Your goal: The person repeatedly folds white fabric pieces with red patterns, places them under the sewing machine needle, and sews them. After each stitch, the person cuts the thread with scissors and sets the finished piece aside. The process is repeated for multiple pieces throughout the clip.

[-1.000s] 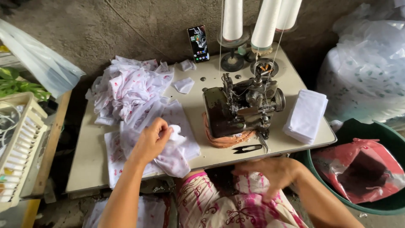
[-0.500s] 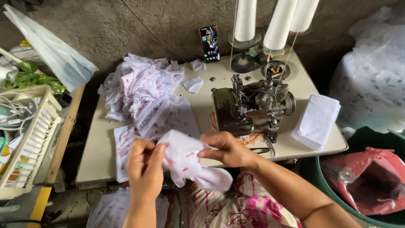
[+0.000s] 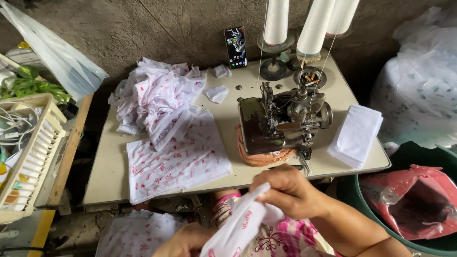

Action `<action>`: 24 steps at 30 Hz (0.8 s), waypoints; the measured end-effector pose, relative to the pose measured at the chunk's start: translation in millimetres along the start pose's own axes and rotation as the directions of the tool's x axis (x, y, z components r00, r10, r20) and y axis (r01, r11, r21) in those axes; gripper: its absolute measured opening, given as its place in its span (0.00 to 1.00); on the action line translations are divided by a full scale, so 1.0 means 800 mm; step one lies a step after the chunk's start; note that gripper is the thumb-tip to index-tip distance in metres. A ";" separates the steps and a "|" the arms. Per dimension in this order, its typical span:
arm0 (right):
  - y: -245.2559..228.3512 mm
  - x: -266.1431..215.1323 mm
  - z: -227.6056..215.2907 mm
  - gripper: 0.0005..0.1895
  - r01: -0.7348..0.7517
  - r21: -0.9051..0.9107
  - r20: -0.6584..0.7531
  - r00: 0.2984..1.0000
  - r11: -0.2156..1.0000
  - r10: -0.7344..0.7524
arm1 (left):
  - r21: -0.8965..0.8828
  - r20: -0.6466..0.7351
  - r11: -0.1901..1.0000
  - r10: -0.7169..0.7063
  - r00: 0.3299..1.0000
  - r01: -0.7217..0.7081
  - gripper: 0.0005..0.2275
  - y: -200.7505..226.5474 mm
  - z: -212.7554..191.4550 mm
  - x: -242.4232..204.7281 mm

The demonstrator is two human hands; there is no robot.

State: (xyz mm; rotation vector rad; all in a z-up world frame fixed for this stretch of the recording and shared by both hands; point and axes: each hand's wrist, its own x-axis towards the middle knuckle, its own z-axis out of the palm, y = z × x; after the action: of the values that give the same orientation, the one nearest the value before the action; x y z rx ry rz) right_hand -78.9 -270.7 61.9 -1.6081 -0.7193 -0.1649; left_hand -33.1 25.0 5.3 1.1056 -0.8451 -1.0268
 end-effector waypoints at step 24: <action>0.055 0.103 -0.018 0.16 0.261 -0.515 -0.212 0.884 0.816 -0.417 | 0.942 -0.335 0.329 0.938 0.087 0.068 0.11 0.059 -0.129 -0.057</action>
State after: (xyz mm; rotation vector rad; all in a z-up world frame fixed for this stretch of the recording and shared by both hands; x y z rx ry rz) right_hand 13.7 -255.2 68.6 -1.8369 -0.7470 -0.9131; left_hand 58.5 104.2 23.5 1.6449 -0.5535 0.9860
